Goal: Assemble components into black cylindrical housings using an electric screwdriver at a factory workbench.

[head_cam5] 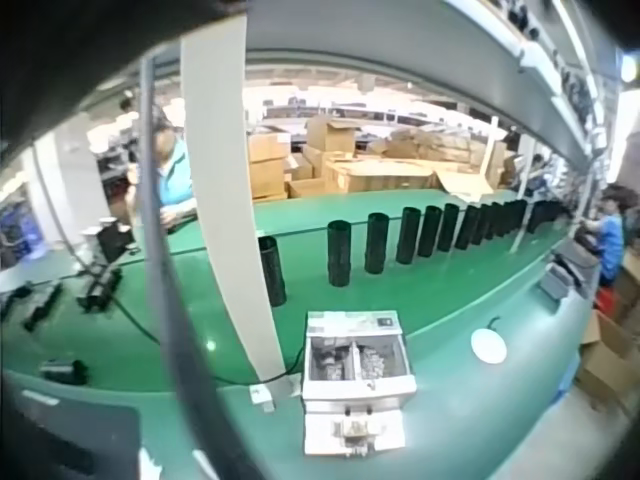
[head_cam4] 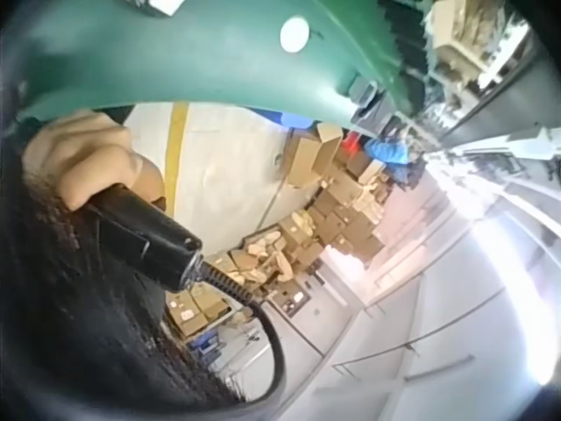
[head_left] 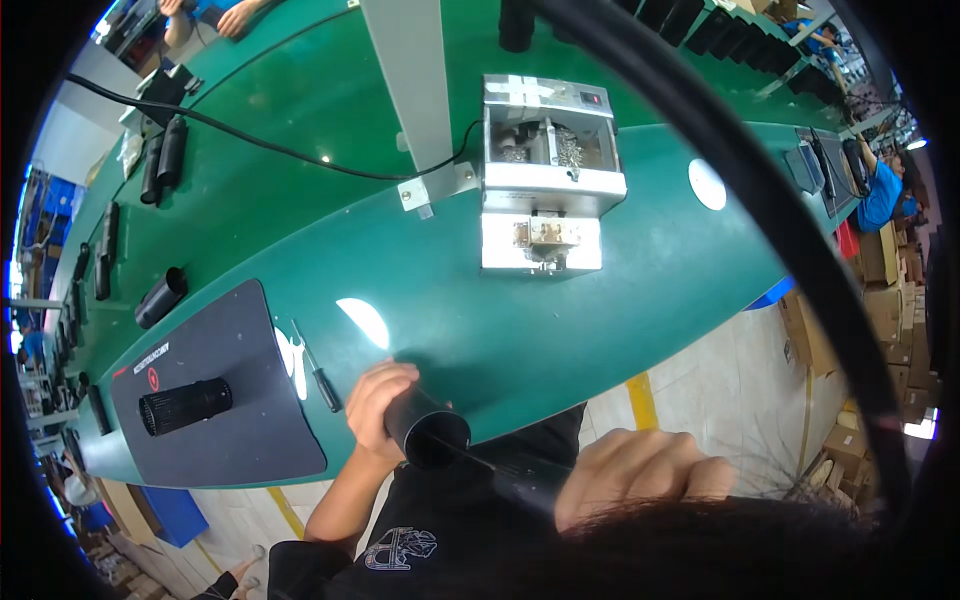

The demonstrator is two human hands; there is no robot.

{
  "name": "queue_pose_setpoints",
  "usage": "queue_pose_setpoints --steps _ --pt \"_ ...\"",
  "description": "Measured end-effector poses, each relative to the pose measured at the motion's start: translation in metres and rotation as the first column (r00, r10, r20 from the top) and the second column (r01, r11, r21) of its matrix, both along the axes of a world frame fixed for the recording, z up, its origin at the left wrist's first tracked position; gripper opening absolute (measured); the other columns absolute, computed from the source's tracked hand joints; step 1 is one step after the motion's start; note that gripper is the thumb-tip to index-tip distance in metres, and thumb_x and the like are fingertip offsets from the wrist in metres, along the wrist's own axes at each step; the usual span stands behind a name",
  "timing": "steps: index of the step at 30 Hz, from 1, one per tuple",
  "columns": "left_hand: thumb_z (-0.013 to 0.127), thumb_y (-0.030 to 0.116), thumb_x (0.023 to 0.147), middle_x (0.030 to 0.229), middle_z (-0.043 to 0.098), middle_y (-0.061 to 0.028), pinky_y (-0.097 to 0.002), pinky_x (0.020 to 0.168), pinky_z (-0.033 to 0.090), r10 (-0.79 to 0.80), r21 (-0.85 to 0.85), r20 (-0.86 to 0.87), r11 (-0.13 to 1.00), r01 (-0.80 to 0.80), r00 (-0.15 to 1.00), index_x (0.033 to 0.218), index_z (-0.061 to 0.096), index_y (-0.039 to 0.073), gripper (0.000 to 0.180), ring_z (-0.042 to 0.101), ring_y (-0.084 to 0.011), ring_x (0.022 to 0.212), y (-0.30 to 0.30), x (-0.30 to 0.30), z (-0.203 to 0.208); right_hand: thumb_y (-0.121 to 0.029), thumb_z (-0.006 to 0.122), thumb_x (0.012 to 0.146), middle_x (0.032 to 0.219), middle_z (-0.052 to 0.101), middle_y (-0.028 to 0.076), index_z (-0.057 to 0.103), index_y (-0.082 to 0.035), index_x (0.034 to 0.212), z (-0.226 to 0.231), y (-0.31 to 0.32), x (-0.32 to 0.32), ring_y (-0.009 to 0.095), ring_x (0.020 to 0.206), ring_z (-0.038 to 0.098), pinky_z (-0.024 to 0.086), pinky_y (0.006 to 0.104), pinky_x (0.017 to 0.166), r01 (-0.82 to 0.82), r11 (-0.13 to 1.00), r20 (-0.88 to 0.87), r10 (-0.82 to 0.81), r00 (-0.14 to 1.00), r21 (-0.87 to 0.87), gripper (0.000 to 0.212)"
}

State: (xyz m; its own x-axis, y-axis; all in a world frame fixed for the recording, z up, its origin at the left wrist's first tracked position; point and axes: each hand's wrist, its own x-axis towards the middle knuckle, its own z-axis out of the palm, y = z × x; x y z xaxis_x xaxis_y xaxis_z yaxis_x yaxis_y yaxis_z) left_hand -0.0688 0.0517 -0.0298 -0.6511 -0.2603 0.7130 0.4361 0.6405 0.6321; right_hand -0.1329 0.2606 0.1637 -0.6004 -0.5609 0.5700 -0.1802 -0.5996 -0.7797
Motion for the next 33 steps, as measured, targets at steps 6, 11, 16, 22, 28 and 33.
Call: queue_pose_setpoints --steps 6,11,16,22,28,33 --pt "0.088 0.011 0.071 0.102 0.068 -0.0143 -0.0504 0.093 0.056 -0.011 -0.041 0.072 0.999 0.014 0.997 0.113 0.054 0.004 0.054 0.070 -0.0319 0.094 -0.001 0.008 0.003 -0.005 0.069 0.090 0.071 0.060 0.017 0.055 0.001 0.088 -0.024 -0.007 -0.007 0.028 0.058 0.059 0.054 0.0417 0.058 -0.066 0.978 0.062 0.079 0.995 -0.198 0.016" --pt "0.088 0.010 0.071 0.102 0.068 -0.0151 -0.0494 0.090 0.057 -0.016 -0.052 0.065 0.998 0.019 0.998 0.114 0.054 0.004 0.055 0.070 -0.0325 0.093 0.000 0.006 0.003 -0.005 0.071 0.092 0.070 0.059 0.016 0.053 0.001 0.088 -0.026 -0.015 0.000 0.028 0.057 0.060 0.055 0.0410 0.056 -0.005 0.968 0.085 0.027 0.996 -0.251 0.020" --pt "0.088 0.010 0.071 0.100 0.068 -0.0160 -0.0480 0.087 0.058 -0.005 -0.065 0.064 0.998 0.009 0.998 0.113 0.054 0.003 0.055 0.070 -0.0335 0.092 0.001 0.005 0.006 -0.005 0.073 0.089 0.067 0.058 0.016 0.053 0.002 0.087 -0.023 -0.018 0.004 0.026 0.053 0.058 0.054 0.0400 0.051 0.037 0.978 0.079 -0.021 0.997 -0.205 0.021" --pt "0.089 0.011 0.070 0.099 0.068 -0.0173 -0.0476 0.085 0.058 -0.024 -0.016 0.008 1.000 0.024 1.000 0.110 0.056 0.002 0.052 0.070 -0.0337 0.090 0.002 0.004 0.006 -0.004 0.073 0.086 0.064 0.057 0.015 0.053 0.003 0.083 -0.017 -0.018 0.019 0.025 0.050 0.057 0.055 0.0390 0.050 0.142 0.987 0.124 -0.131 0.984 -0.082 0.021" --pt "0.087 0.010 0.071 0.098 0.068 -0.0169 -0.0472 0.085 0.058 -0.023 -0.058 0.053 0.998 0.026 0.998 0.110 0.055 0.002 0.051 0.069 -0.0337 0.089 0.000 0.003 0.009 -0.008 0.070 0.090 0.062 0.056 0.014 0.054 0.003 0.081 -0.010 -0.021 0.009 0.025 0.050 0.058 0.056 0.0401 0.054 0.080 0.989 0.080 -0.071 0.994 -0.125 0.022" --pt "0.087 0.013 0.072 0.099 0.067 -0.0162 -0.0475 0.086 0.058 -0.013 -0.044 0.030 0.999 0.014 0.999 0.110 0.054 0.001 0.052 0.069 -0.0329 0.090 0.001 0.004 0.006 -0.013 0.060 0.097 0.063 0.053 0.011 0.051 -0.002 0.078 -0.015 -0.016 0.019 0.022 0.053 0.056 0.053 0.0365 0.055 0.112 0.984 0.135 -0.093 0.986 -0.137 0.024"
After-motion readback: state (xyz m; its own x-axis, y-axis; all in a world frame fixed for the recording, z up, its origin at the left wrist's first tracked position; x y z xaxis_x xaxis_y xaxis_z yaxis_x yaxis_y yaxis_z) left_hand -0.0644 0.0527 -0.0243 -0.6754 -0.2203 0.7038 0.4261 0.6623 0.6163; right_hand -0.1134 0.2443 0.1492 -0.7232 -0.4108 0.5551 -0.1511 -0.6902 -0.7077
